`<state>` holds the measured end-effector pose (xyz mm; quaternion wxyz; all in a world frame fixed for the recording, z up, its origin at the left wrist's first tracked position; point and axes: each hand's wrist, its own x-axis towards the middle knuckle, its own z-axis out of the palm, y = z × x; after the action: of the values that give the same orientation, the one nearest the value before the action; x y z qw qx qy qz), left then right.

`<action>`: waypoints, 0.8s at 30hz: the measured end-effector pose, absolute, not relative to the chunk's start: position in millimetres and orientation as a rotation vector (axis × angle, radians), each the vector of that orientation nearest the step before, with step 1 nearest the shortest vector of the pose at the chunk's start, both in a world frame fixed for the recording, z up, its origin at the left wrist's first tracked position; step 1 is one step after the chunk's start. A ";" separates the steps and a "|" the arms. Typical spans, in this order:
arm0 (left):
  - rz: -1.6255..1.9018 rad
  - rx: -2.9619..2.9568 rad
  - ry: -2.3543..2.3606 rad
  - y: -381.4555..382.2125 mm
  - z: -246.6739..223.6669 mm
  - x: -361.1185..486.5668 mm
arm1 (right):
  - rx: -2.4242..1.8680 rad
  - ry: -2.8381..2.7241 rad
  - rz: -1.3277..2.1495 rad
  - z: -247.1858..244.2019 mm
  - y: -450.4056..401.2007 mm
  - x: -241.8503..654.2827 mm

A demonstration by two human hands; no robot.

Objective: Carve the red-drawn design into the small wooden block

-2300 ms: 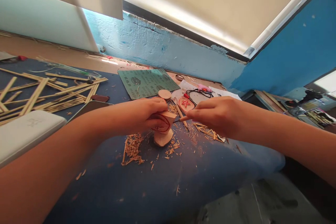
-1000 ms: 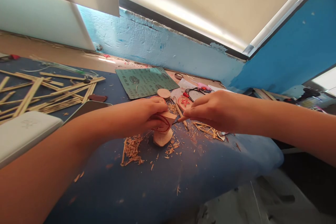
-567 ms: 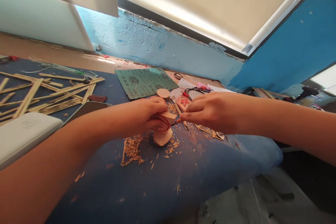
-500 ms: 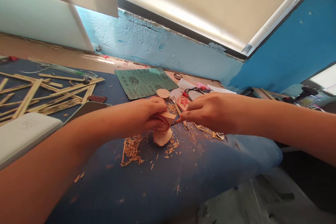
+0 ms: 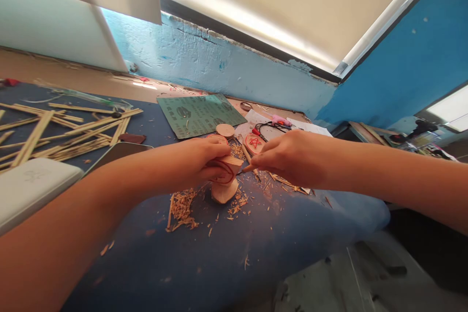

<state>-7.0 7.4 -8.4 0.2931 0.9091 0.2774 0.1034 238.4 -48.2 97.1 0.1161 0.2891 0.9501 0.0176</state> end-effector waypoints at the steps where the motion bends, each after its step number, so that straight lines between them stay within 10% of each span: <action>1: 0.277 2.415 0.746 7.2 -8.1 -6.7 | 0.757 2.773 0.104 96.8 -48.2 239.1; 24: 0.290 2.442 0.746 3.5 -2.8 -6.6 | 0.683 2.772 -0.022 93.3 -41.5 244.4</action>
<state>-6.6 3.5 -2.8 0.2822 0.9116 0.2785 0.1082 244.4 -41.5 93.3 0.1431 0.2367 0.9610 -0.0075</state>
